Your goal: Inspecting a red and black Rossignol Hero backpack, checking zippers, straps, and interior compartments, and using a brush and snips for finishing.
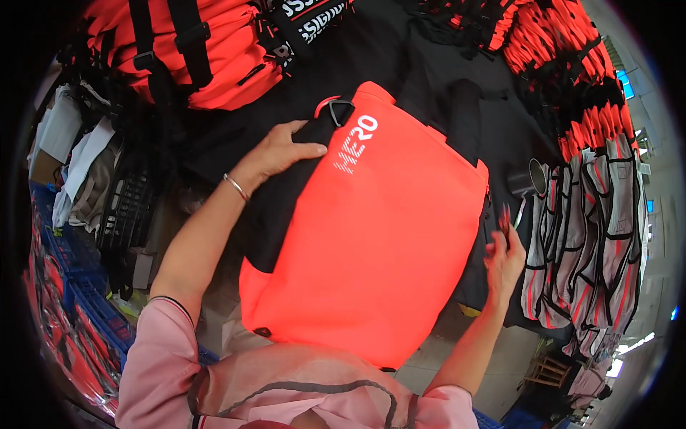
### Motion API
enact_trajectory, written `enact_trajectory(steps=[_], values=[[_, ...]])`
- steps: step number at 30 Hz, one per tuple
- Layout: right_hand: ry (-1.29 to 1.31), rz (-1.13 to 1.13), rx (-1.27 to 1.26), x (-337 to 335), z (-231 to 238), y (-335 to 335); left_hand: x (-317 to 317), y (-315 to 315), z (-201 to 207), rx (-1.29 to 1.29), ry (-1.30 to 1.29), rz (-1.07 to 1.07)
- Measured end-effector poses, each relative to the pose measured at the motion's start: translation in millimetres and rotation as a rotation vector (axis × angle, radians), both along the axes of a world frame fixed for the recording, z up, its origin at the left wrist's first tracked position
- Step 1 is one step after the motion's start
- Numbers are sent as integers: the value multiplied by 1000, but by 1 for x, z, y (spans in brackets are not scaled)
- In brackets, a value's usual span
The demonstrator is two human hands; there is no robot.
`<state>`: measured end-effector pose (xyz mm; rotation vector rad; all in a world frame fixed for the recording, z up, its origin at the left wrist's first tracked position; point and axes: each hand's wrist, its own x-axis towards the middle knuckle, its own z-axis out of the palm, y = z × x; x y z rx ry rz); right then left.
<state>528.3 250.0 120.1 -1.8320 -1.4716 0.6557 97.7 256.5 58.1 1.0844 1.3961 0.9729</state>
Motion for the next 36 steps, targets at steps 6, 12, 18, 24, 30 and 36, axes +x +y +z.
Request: enact_trajectory(steps=[6, 12, 18, 24, 30, 36], values=[[-171, 625, 343, -157, 26, -2, 45, -32, -4, 352, 532, 357], [-273, 669, 557, -205, 5, 11, 55, -41, -6, 410, 524, 446], [-475, 662, 639, -223, -3, 21, 59, -44, -3, 427, 493, 455], [-702, 697, 726, -227, 6, 27, 60, -46, -2, 440, 505, 449], [-775, 908, 730, -218, 23, 51, 59, -48, -1, 439, 474, 435], [211, 769, 52, -213, 21, 57, 58, -46, -6, 463, 467, 435]])
